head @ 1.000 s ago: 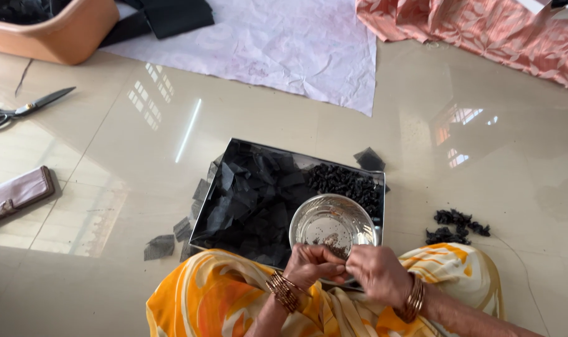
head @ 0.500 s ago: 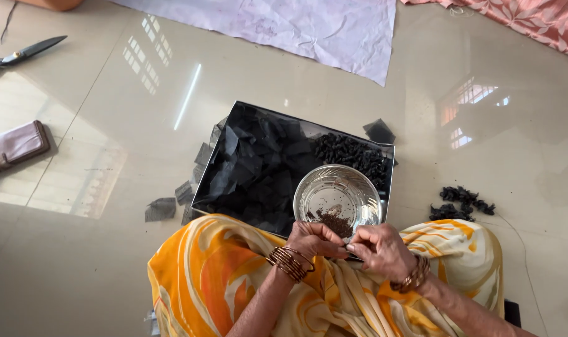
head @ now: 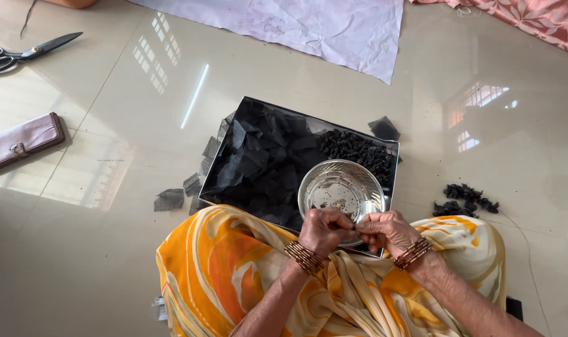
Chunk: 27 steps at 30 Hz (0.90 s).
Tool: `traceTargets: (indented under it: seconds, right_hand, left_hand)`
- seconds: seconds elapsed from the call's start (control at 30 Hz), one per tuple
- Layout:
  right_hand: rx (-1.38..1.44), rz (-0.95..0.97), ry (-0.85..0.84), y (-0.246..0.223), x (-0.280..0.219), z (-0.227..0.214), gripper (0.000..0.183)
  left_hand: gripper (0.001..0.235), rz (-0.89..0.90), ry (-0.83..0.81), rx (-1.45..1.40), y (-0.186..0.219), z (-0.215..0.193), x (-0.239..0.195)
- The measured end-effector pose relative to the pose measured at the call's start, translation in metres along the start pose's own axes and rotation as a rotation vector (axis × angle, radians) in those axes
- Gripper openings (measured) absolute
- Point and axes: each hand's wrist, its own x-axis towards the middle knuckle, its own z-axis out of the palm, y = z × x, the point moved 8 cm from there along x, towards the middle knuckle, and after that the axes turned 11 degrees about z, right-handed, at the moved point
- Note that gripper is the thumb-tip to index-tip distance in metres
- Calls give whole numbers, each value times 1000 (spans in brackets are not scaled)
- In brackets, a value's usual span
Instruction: Manually assemble fabric components by rolling small fabric strips with a substance.
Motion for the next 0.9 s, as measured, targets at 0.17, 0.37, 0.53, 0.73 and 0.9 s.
traceTargets:
  seconds: [0.17,0.37,0.53,0.73,0.9]
  right_hand:
    - [-352,-129,154,-15,-12,10,17]
    - [-571,-382,252,-45,-43,26,12]
    - [-702,-678,250,-58,-83,44,14]
    - [-921,-973,407,-67,-127,66,13]
    - [-1046,-1013,499,-59,-145,72,14]
  left_hand:
    - [20,39,-58,70,4,-2,0]
    - [24,-258,-55,-189,-13,5,-6]
    - [20,-409,-174,-580,-40,21,-19]
    - [12,-362,-189,-657,-40,38,-25]
    - [8,-299,-142,-619,-31,48,-39]
